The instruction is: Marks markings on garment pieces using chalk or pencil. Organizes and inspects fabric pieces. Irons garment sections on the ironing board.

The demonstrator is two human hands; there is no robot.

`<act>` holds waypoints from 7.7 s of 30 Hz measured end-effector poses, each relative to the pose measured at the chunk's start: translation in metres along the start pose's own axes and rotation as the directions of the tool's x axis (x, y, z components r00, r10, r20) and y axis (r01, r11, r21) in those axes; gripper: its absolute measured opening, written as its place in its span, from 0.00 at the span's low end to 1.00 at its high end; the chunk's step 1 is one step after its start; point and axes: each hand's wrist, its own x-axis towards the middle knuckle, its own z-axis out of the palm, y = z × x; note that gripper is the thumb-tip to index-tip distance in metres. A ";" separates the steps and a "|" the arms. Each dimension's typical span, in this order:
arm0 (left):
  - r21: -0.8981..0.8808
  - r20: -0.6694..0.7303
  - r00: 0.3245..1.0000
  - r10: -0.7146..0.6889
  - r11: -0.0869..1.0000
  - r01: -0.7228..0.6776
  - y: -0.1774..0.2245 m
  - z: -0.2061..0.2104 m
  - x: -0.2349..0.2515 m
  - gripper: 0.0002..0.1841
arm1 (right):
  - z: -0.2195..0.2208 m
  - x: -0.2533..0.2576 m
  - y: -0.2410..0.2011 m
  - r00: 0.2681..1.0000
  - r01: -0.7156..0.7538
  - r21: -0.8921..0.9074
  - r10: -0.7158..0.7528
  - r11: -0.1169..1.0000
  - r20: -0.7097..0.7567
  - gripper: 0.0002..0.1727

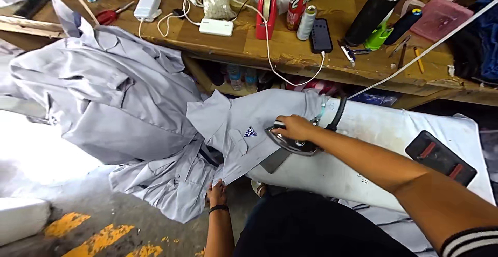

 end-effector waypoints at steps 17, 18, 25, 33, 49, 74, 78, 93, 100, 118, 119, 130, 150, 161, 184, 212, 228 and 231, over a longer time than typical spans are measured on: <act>0.056 -0.017 0.998 0.053 0.997 -0.052 0.008 0.005 0.004 0.36 | -0.018 -0.005 0.016 0.991 -0.129 0.018 0.128 0.991 0.040 0.30; 0.050 -0.018 0.998 0.057 0.997 -0.056 0.007 0.006 0.005 0.36 | -0.023 -0.009 0.030 0.988 -0.152 0.022 0.152 0.988 0.017 0.30; -0.089 0.019 0.999 0.049 0.995 -0.047 0.004 0.015 -0.005 0.32 | -0.061 -0.064 0.134 0.919 -0.355 0.186 0.378 0.916 -0.109 0.29; -0.278 0.092 0.991 -0.093 0.954 0.115 -0.011 0.063 -0.077 0.34 | -0.066 -0.180 0.288 0.581 -0.613 0.540 0.792 0.577 -0.186 0.31; -0.177 -0.120 0.982 0.148 0.970 -0.168 0.002 0.045 -0.082 0.37 | -0.021 0.021 0.213 0.597 -0.150 0.969 0.763 -0.197 0.247 0.21; 0.234 0.958 0.148 0.246 -0.369 -0.900 -0.026 0.119 -0.097 0.31 | 0.053 -0.094 0.200 0.363 -0.189 0.980 0.932 0.054 0.019 0.17; 0.190 0.964 0.092 0.249 -0.407 -0.893 -0.044 0.114 -0.086 0.35 | 0.087 -0.095 0.117 0.627 -0.400 0.911 0.754 0.098 0.194 0.22; 0.180 0.951 0.095 0.295 -0.276 -0.944 -0.043 0.111 -0.087 0.36 | 0.137 -0.072 0.045 0.769 -0.231 0.934 0.536 -0.274 0.348 0.13; 0.356 0.843 0.206 0.497 -0.230 -0.906 -0.054 0.131 -0.111 0.28 | 0.039 -0.141 0.135 0.882 -0.393 0.473 0.468 0.788 -0.047 0.19; 0.821 0.310 0.570 0.761 0.087 -0.564 -0.019 0.142 -0.073 0.42 | -0.076 -0.177 0.237 0.889 -0.442 0.191 0.457 0.876 -0.036 0.33; 0.829 0.307 0.570 0.762 0.080 -0.554 -0.019 0.142 -0.070 0.43 | -0.076 -0.164 0.216 0.912 -0.405 0.120 0.410 0.906 -0.014 0.34; 0.868 0.277 0.604 0.747 0.075 -0.491 -0.017 0.127 -0.050 0.49 | -0.005 -0.005 -0.006 0.959 0.018 0.009 -0.020 1.000 0.282 0.37; 0.866 0.263 0.608 0.749 0.094 -0.491 -0.016 0.127 -0.052 0.46 | -0.025 -0.009 0.010 0.977 -0.145 0.071 0.132 0.987 0.165 0.33; 0.881 0.231 0.616 0.753 0.107 -0.461 -0.015 0.131 -0.053 0.47 | -0.085 -0.062 0.160 0.896 -0.428 0.190 0.442 0.884 -0.042 0.37; 0.371 0.927 0.314 0.205 -0.373 -0.851 -0.081 0.322 -0.201 0.19 | 0.044 -0.137 0.171 0.825 -0.499 0.827 0.435 0.259 0.361 0.21; 0.527 0.711 0.344 0.613 -0.142 -0.838 -0.045 0.237 -0.148 0.30 | -0.080 -0.200 0.313 0.768 -0.477 0.648 0.640 0.594 -0.020 0.26; 0.843 0.458 0.540 0.706 -0.151 -0.517 0.011 0.153 -0.029 0.43 | -0.126 0.011 0.179 0.862 -0.428 0.365 0.494 0.827 -0.109 0.34; 0.847 0.448 0.527 0.723 -0.153 -0.510 0.010 0.152 -0.029 0.42 | -0.117 0.016 0.170 0.888 -0.405 0.306 0.451 0.862 -0.094 0.31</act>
